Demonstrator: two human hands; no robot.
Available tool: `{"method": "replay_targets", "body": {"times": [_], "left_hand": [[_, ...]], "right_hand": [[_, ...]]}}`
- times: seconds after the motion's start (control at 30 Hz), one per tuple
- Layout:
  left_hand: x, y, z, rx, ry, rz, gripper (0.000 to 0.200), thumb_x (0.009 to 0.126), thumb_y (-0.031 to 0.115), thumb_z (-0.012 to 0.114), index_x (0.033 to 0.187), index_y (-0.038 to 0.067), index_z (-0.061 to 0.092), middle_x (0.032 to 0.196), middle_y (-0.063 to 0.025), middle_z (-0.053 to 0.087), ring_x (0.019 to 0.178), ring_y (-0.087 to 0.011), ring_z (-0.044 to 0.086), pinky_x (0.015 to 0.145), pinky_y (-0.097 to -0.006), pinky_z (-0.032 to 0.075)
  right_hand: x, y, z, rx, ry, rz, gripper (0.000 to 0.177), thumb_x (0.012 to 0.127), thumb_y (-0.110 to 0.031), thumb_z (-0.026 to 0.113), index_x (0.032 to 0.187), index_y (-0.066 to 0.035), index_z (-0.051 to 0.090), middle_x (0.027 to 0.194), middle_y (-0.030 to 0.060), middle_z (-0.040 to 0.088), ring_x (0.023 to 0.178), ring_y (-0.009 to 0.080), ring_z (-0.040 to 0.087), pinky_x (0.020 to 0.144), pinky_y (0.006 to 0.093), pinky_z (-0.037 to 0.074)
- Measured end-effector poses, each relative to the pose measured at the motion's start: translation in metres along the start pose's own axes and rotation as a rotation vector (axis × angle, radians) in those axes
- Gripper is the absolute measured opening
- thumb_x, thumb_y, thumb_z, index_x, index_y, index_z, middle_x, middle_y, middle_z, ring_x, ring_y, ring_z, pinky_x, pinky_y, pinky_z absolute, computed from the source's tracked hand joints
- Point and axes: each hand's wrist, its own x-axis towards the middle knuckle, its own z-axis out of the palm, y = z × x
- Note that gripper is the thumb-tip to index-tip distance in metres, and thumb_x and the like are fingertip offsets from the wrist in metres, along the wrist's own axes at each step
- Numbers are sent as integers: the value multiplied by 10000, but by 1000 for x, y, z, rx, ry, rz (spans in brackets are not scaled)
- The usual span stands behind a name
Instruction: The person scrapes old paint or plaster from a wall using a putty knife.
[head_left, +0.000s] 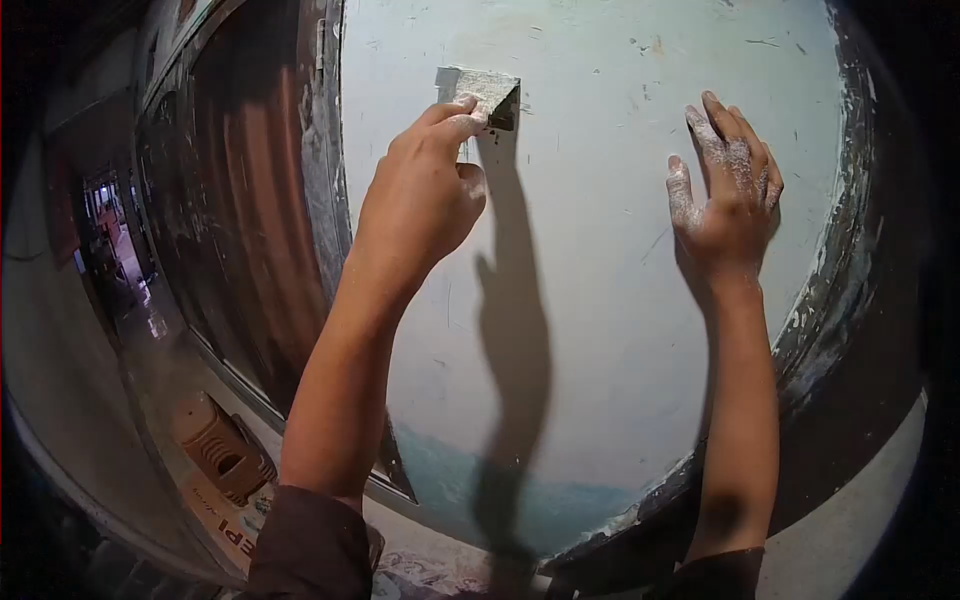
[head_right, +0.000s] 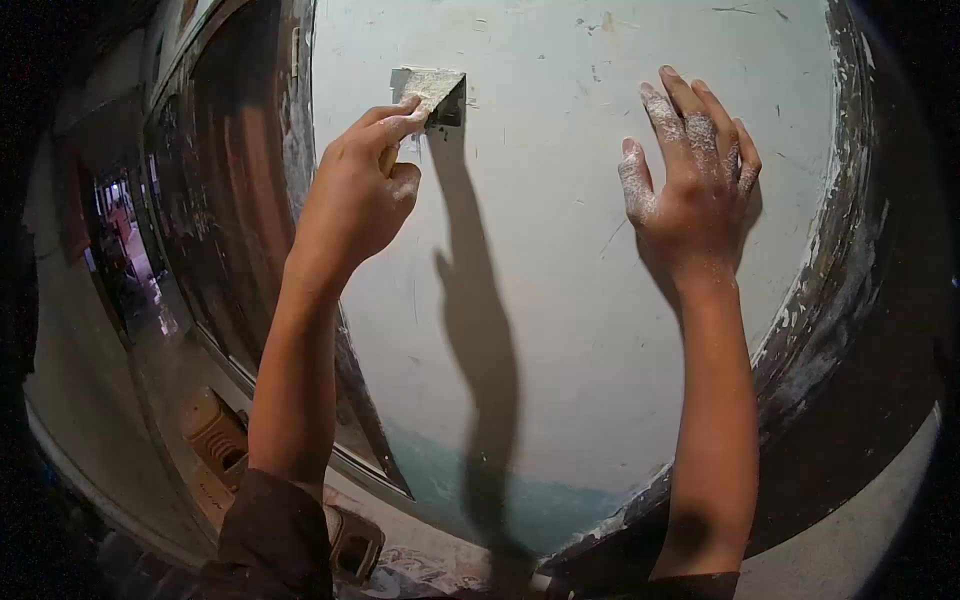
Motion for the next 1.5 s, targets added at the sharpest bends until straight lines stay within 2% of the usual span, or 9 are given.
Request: {"method": "replay_targets", "body": {"times": [0.27,0.33,0.7,0.8,0.83,1.0,1.03,1.23,1.5], "left_hand": [[-34,4,-2,-30,-104,-149,517,831,-87,596,1338,-13,667,1489,-127,610,1296,-373,626,1091,-412,504],[-26,4,0,-41,-53,-84,515,834,-87,603,1339,-12,667,1490,-122,610,1294,-371,628,1090,-412,506],[-22,6,5,-44,-20,-41,483,835,-93,576,1306,-40,669,1461,-154,623,1264,-383,640,1066,-413,510],[-28,6,7,-39,-18,-59,470,834,-91,579,1292,-47,670,1462,-157,622,1251,-393,645,1061,-410,510],[-31,11,5,-58,-59,-140,468,833,-87,580,1290,-49,671,1465,-155,620,1246,-393,648,1056,-411,513],[-19,12,5,-30,-23,-86,480,830,-90,573,1297,-46,673,1467,-151,621,1257,-385,648,1060,-417,513],[-17,13,4,-22,-31,-101,484,829,-91,575,1300,-44,673,1467,-154,620,1260,-385,647,1064,-417,511],[-15,10,10,-43,34,-42,455,834,-75,589,1280,-51,677,1441,-167,634,1239,-394,653,1060,-420,513],[-4,13,5,-37,3,-69,463,827,-84,596,1282,-50,678,1453,-162,631,1269,-386,641,1077,-415,507]], "right_hand": [[1,-2,-5,13,-20,14,454,941,-302,688,1379,-182,682,1552,-56,552,1459,179,447,1236,461,303],[2,-1,-2,25,-2,7,456,934,-292,695,1378,-186,684,1549,-54,556,1458,181,452,1233,458,305],[2,-1,-2,16,0,10,457,927,-299,693,1370,-183,693,1537,-57,572,1453,181,462,1228,458,305],[2,-2,-2,21,2,3,451,931,-298,693,1367,-182,694,1539,-60,570,1457,174,455,1230,453,305],[2,-4,-3,18,-2,8,452,932,-296,694,1370,-183,693,1538,-60,570,1455,174,457,1229,452,305],[2,-2,-4,20,2,4,454,932,-296,697,1372,-185,694,1527,-55,580,1446,183,468,1223,450,309],[2,-3,-5,1,2,-5,461,936,-240,688,1391,-167,676,1539,-41,572,1445,205,483,1219,426,332],[2,1,0,5,17,-11,453,928,-274,699,1370,-176,691,1537,-47,573,1442,197,479,1217,437,325],[2,0,-1,36,12,1,452,913,-294,713,1350,-178,706,1534,-55,575,1449,180,464,1221,444,304]]}}
